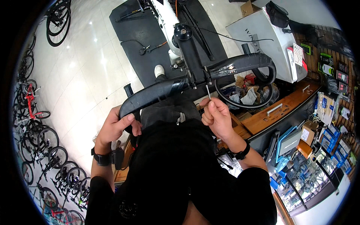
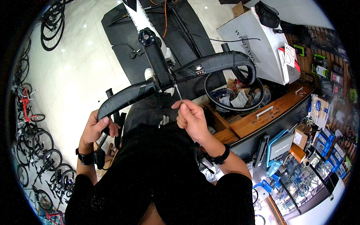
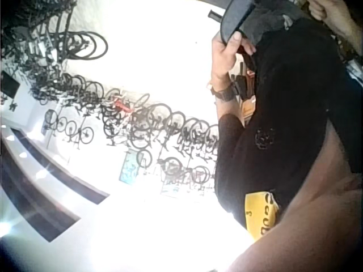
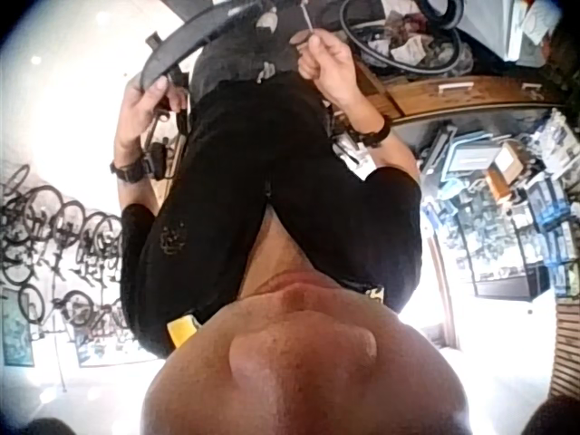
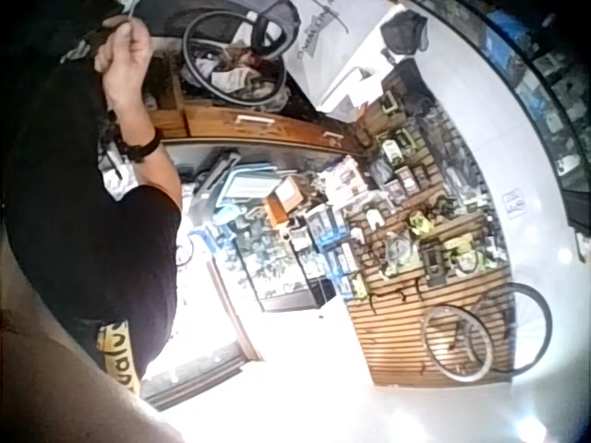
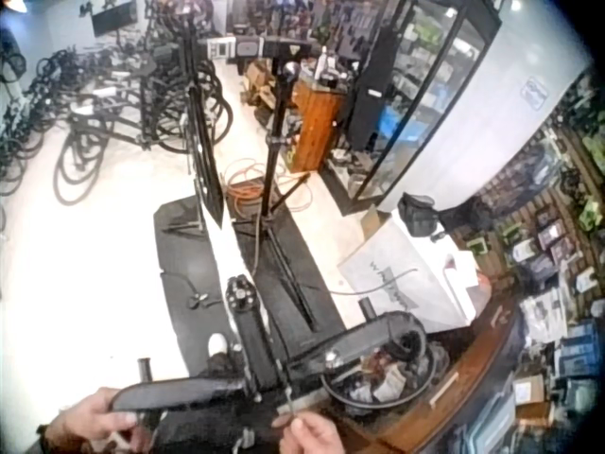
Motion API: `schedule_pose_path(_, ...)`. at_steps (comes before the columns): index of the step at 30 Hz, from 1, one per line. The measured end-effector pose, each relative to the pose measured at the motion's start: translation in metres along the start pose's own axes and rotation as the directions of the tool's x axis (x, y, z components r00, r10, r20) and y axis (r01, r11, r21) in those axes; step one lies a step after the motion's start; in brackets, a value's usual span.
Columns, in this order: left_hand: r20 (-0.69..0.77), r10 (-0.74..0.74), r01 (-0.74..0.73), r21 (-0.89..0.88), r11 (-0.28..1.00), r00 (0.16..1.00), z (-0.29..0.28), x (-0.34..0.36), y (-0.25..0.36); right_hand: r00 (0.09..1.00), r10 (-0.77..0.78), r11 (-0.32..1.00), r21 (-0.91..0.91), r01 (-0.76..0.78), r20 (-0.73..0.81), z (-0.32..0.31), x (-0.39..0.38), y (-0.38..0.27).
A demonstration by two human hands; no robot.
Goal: The person retrieves a black bicycle handlebar from a storage rack and walks to a workbench where a bicycle is mounted. They position the handlebar onto the bike's stem, align it, and secure it using zip ties and an Allen key, tightening the bolts to fix the handlebar in place.
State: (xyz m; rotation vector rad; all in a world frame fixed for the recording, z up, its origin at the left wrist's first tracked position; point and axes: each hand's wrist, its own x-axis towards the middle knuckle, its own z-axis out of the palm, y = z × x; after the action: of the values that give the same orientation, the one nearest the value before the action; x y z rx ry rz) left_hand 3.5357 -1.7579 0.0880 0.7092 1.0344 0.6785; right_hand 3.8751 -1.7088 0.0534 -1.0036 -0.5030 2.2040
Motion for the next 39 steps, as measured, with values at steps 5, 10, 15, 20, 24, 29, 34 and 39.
schedule_pose_path(5,-0.058,0.022,-0.020,0.024,1.000,0.998,0.006,0.000,0.002,0.997,0.064,0.992,0.107,-0.067,0.032,0.002,-0.001,-0.002)
schedule_pose_path(10,-0.109,0.030,-0.021,0.076,0.997,0.994,0.002,0.000,0.003,0.971,0.194,0.933,0.280,-0.226,0.138,-0.004,-0.004,-0.009)
schedule_pose_path(15,-0.130,0.036,-0.028,0.059,0.998,0.991,0.008,0.002,0.004,0.997,0.029,0.999,0.017,-0.028,-0.072,0.012,-0.005,-0.002)
schedule_pose_path(20,-0.154,0.035,-0.027,0.051,0.998,0.987,0.009,0.001,-0.002,0.993,0.075,0.976,-0.195,-0.093,-0.095,0.011,-0.007,-0.014)
schedule_pose_path(24,-0.160,0.050,-0.041,0.058,0.997,0.986,0.011,0.001,-0.002,0.903,0.367,0.835,0.350,-0.425,0.223,-0.007,-0.006,-0.034)
schedule_pose_path(29,-0.154,0.078,-0.066,0.084,0.994,0.985,0.013,0.003,-0.001,0.966,0.256,0.966,-0.007,-0.257,-0.024,0.008,-0.009,-0.033)
schedule_pose_path(34,-0.161,0.120,-0.102,0.111,0.989,0.980,0.015,0.002,-0.002,0.972,-0.221,0.642,-0.762,0.085,-0.077,0.005,-0.002,-0.013)
schedule_pose_path(39,-0.172,0.121,-0.101,0.119,0.988,0.978,0.014,0.002,-0.005,0.936,0.337,0.940,0.011,-0.340,0.104,-0.004,-0.003,-0.032)
